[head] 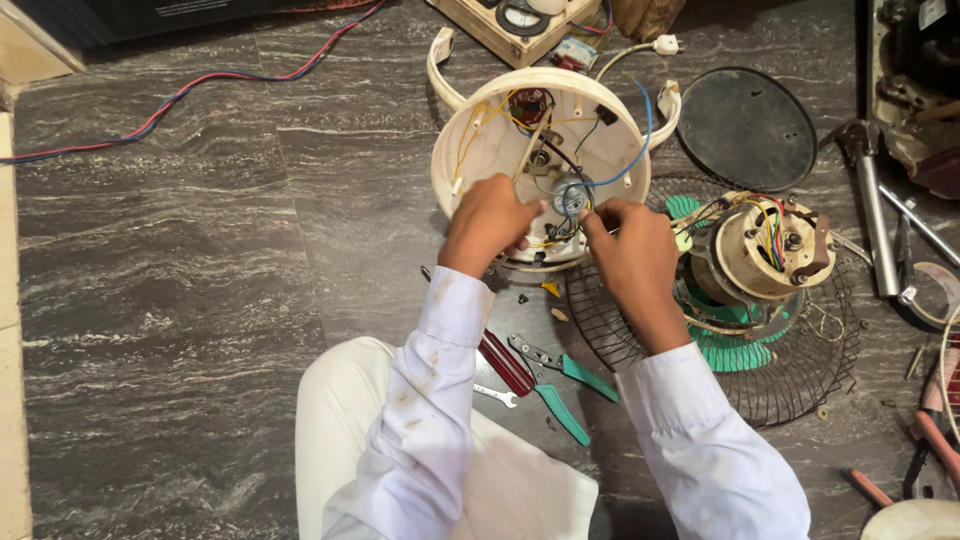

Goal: The person sits on the floor and repairs a disassembled electric fan. They use pliers to strip and twist wires inside the fan housing, connecting them to the motor and capacitor. Tools and fan parts are scattered on the floor around them.

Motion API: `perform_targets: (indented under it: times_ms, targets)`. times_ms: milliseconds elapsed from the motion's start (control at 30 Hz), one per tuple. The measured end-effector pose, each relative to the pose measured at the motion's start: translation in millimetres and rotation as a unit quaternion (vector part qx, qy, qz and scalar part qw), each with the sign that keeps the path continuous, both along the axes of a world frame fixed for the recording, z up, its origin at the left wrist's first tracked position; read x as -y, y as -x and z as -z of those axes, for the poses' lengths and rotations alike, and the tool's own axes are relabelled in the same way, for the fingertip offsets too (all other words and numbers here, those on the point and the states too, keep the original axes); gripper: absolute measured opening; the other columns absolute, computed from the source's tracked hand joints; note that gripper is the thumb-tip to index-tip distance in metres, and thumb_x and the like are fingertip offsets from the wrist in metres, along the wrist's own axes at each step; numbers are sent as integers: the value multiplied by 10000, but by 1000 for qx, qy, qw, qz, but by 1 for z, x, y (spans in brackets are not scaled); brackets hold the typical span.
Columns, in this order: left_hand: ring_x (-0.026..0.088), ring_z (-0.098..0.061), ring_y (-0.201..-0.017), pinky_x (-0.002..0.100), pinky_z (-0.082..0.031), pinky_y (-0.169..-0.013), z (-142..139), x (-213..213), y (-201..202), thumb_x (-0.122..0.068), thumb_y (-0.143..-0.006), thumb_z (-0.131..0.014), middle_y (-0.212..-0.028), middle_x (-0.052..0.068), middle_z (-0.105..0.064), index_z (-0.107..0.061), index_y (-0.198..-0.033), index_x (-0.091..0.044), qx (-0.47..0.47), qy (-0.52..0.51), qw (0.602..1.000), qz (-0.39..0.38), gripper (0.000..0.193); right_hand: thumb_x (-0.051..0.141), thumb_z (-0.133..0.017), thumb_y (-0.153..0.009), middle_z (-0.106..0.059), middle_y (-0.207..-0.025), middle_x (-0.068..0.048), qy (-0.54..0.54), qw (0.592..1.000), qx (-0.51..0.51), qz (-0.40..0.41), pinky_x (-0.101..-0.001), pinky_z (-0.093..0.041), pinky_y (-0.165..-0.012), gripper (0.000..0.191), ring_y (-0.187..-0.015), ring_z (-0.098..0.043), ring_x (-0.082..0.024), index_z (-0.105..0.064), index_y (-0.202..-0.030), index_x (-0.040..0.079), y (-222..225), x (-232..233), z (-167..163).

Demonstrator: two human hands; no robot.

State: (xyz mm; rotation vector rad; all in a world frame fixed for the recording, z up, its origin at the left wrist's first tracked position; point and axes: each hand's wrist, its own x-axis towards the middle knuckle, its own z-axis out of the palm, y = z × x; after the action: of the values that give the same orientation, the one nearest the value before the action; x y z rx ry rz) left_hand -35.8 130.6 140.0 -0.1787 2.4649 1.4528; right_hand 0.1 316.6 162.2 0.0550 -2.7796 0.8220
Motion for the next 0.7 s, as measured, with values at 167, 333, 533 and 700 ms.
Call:
perform_targets:
  times_ms: [167, 333, 533, 700]
  targets:
    - [250, -728, -669, 363, -545, -622, 28, -28, 18, -297, -935, -659, -732, 158, -747, -788, -855, -1, -148, -15, 988, 50, 333, 262, -671, -960, -658, -653, -84, 181, 973, 101, -99, -332, -450, -572, 337, -606, -587, -133, -693, -791, -29, 11, -5, 1]
    - [145, -689, -614, 304, -564, -545, 34, -23, 21, -443, -942, -633, -707, 69, -717, -741, -805, -10, -21, -258, 966, 11, 467, 265, -625, -1020, -685, -850, -81, 231, 937, 154, -210, -279, -467, -683, 281, -771, -584, -114, -724, -1019, 2, 18, -16, 6]
    - [181, -724, -625, 323, -575, -575, 21, -15, 12, -292, -842, -769, -705, 140, -741, -767, -814, 57, -93, -149, 984, -8, 350, 97, -598, -1019, -757, -1015, -99, 305, 909, 164, -231, -303, -544, -882, 228, -950, -690, -151, -726, -1171, -14, 18, -25, 26]
    - [365, -733, -777, 431, -563, -726, 23, -18, 13, -190, -772, -752, -803, 203, -758, -765, -824, -11, -284, 41, 952, -104, 187, -85, -601, -898, -716, -1240, -140, 226, 960, 26, -164, -357, -517, -989, 436, -1144, -668, -204, -610, -1328, -16, 12, -19, 62]
